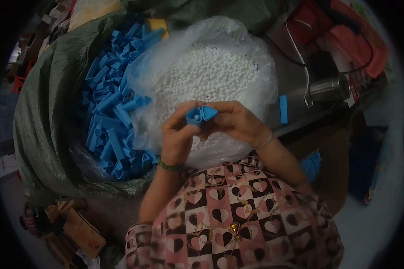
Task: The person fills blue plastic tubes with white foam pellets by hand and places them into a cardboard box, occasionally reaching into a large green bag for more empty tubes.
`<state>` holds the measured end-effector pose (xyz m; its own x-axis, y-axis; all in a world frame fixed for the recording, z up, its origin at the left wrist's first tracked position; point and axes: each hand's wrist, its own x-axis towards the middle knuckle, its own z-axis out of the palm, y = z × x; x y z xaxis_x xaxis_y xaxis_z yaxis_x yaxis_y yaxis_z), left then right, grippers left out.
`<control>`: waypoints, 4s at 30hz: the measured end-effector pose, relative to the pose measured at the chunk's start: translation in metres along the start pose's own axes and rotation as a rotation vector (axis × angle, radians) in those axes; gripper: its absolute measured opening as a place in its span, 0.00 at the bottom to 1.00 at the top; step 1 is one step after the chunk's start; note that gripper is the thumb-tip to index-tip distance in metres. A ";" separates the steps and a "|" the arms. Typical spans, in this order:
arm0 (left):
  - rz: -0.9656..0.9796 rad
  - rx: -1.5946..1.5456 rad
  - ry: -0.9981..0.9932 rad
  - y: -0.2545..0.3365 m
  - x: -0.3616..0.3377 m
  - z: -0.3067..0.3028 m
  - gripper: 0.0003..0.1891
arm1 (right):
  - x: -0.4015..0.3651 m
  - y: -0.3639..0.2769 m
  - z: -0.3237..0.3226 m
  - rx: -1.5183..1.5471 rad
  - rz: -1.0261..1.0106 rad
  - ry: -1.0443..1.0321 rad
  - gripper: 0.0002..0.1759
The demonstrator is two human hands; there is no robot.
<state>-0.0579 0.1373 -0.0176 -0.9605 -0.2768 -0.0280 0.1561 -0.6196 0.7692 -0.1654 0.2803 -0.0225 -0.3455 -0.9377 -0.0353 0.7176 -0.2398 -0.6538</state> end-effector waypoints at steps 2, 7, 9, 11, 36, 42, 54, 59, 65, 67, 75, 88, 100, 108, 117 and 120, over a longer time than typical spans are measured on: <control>-0.003 -0.029 -0.010 -0.002 0.002 -0.001 0.23 | 0.001 0.001 -0.003 0.084 0.045 0.009 0.24; 0.083 0.386 -0.062 0.003 0.006 -0.001 0.18 | 0.003 -0.007 0.006 0.030 0.095 0.072 0.15; 0.071 0.398 -0.060 0.005 0.006 0.002 0.17 | 0.003 -0.011 0.010 0.017 0.097 0.101 0.15; 0.060 0.413 -0.057 0.008 0.005 0.007 0.16 | 0.003 -0.014 0.012 0.004 0.100 0.126 0.15; 0.713 1.931 0.337 0.088 0.020 -0.043 0.16 | -0.099 -0.066 -0.088 -2.165 -0.253 1.088 0.17; -0.014 0.557 0.013 0.031 0.023 0.013 0.12 | -0.018 -0.027 0.015 -1.292 -0.357 0.368 0.22; 0.119 1.655 0.146 -0.027 0.041 -0.049 0.26 | 0.030 0.011 -0.033 -2.104 -0.195 0.444 0.06; -0.031 1.268 0.193 -0.024 0.041 -0.061 0.20 | 0.032 0.012 -0.039 -1.824 -0.262 0.435 0.09; -0.044 0.540 0.202 0.013 0.029 -0.020 0.12 | 0.016 0.009 -0.035 -1.199 -0.211 0.436 0.16; 0.022 0.662 0.097 0.015 0.027 -0.016 0.13 | 0.013 0.010 -0.033 -1.166 -0.207 0.433 0.16; 0.348 1.253 -0.047 0.022 0.026 0.010 0.21 | 0.009 0.013 -0.027 -1.151 -0.345 0.423 0.16; 0.340 1.099 -0.148 0.020 0.023 0.005 0.24 | 0.000 0.013 -0.021 -0.799 -0.322 0.322 0.16; 0.024 0.520 -0.158 0.005 0.012 0.000 0.18 | 0.001 -0.013 -0.008 -0.172 0.050 0.077 0.19; 0.192 0.700 -0.119 0.004 0.011 0.011 0.19 | 0.008 -0.020 0.012 -0.236 0.039 0.213 0.14; 0.157 0.537 0.054 0.001 0.021 0.017 0.19 | 0.003 -0.008 0.019 -0.489 -0.269 0.400 0.18; 0.558 1.346 0.094 0.043 0.035 -0.008 0.17 | -0.022 -0.032 -0.001 -0.830 -0.445 0.711 0.19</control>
<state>-0.0832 0.0951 0.0093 -0.8220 -0.3249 0.4678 0.1156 0.7090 0.6957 -0.1812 0.3085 -0.0018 -0.9136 -0.3991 0.0785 -0.0735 -0.0278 -0.9969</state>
